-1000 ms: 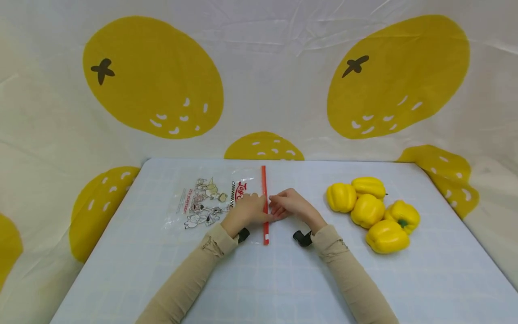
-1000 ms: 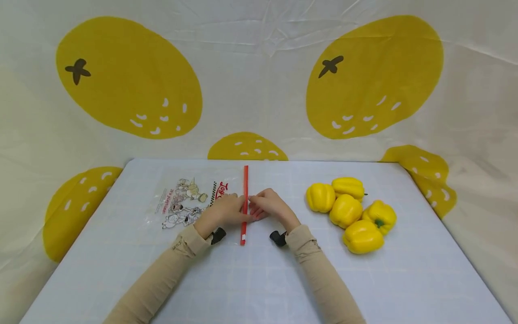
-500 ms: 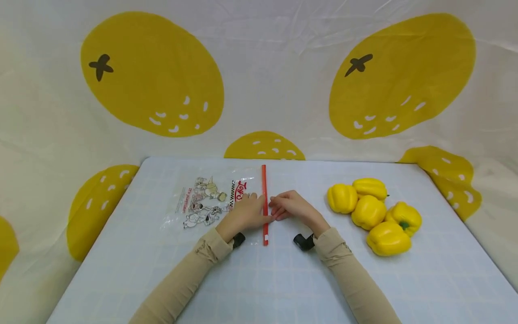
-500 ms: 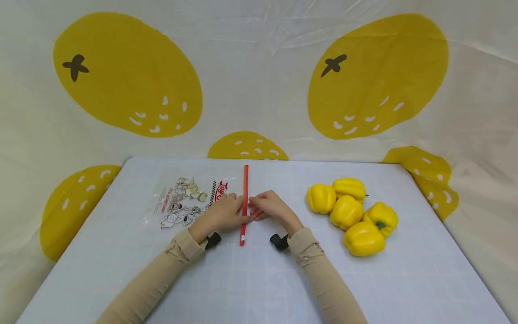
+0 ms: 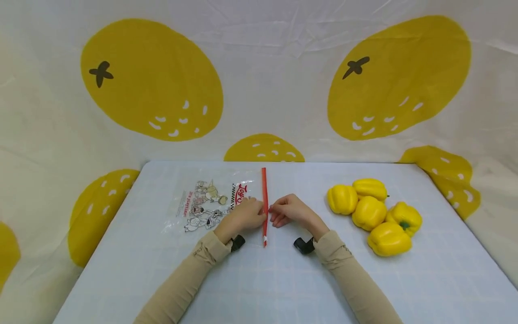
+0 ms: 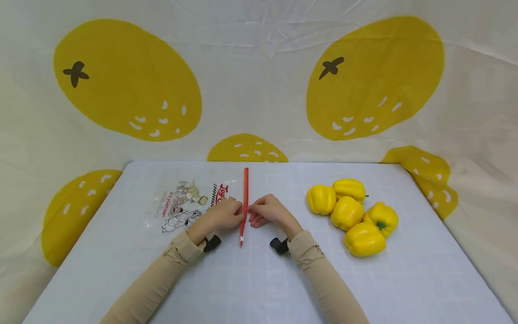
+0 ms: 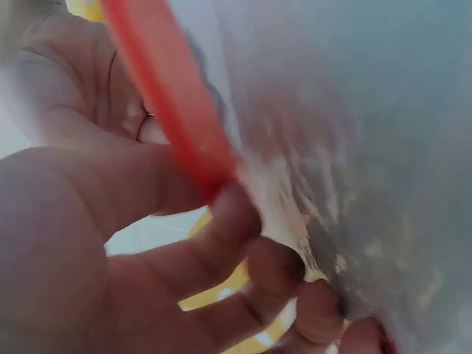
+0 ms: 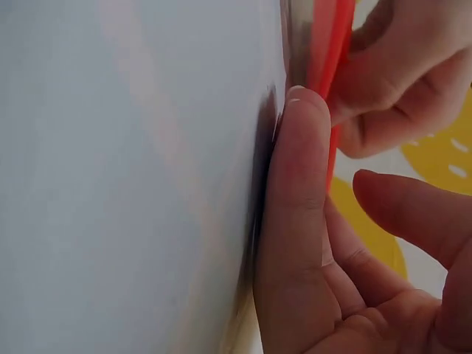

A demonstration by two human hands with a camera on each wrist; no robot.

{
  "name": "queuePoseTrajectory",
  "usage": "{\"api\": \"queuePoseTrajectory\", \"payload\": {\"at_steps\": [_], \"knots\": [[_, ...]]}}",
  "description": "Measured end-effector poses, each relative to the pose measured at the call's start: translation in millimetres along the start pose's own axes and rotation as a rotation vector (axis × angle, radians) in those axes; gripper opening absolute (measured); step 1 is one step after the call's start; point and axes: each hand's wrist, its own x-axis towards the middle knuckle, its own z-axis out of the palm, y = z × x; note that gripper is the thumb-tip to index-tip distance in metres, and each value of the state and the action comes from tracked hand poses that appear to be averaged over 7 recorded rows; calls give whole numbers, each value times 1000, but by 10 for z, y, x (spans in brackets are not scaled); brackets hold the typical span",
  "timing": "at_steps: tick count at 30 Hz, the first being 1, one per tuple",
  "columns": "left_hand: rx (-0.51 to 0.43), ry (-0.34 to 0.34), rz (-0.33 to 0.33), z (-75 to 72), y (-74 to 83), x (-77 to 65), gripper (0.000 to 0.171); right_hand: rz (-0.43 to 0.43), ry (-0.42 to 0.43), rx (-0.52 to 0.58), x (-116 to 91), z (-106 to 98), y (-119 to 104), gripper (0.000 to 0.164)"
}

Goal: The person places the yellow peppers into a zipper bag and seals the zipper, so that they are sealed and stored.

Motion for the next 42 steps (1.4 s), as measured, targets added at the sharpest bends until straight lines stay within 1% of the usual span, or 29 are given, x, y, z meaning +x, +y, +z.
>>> {"api": "queuePoseTrajectory", "payload": {"at_steps": [4, 6, 9, 11, 13, 18, 22, 24, 26, 31, 33, 36, 39, 42], "knots": [[-133, 45, 2, -9, -17, 15, 28, 3, 5, -1, -11, 32, -10, 24], [-177, 54, -2, -22, -24, 21, 28, 9, 8, 0, -11, 49, -22, 25], [-210, 40, -7, -44, -33, 20, 27, 23, 4, -2, -13, 88, -40, 25], [-218, 24, -15, -54, -42, 10, 26, 36, 1, 1, -18, 123, -57, 26], [-228, 22, -12, -66, -43, -2, 25, 39, 2, 12, -19, 151, -61, 27], [-216, 41, 20, -91, -28, -27, 26, 25, 15, 19, -14, 174, -49, 25], [-202, 31, -5, -115, -4, -45, 25, 37, 25, 8, -7, 187, -51, 24], [-192, 33, -1, -131, 3, -52, 23, 46, 33, 6, -11, 195, -58, 24], [-177, 34, 23, -146, 2, -56, 19, 51, 39, 12, -10, 198, -55, 23], [-112, 48, 115, -197, -19, -61, 12, 61, 49, 27, -5, 193, -55, 21], [-111, 49, 135, -219, -18, -69, 9, 70, 50, 31, -1, 191, -47, 21], [-124, 69, 156, -257, -2, -78, 6, 80, 55, 45, 2, 185, -39, 21], [-130, 94, 181, -284, 13, -81, 14, 96, 62, 65, -5, 177, -43, 20], [-127, 121, 220, -309, 26, -72, 21, 107, 68, 91, -8, 162, -61, 20]]}}
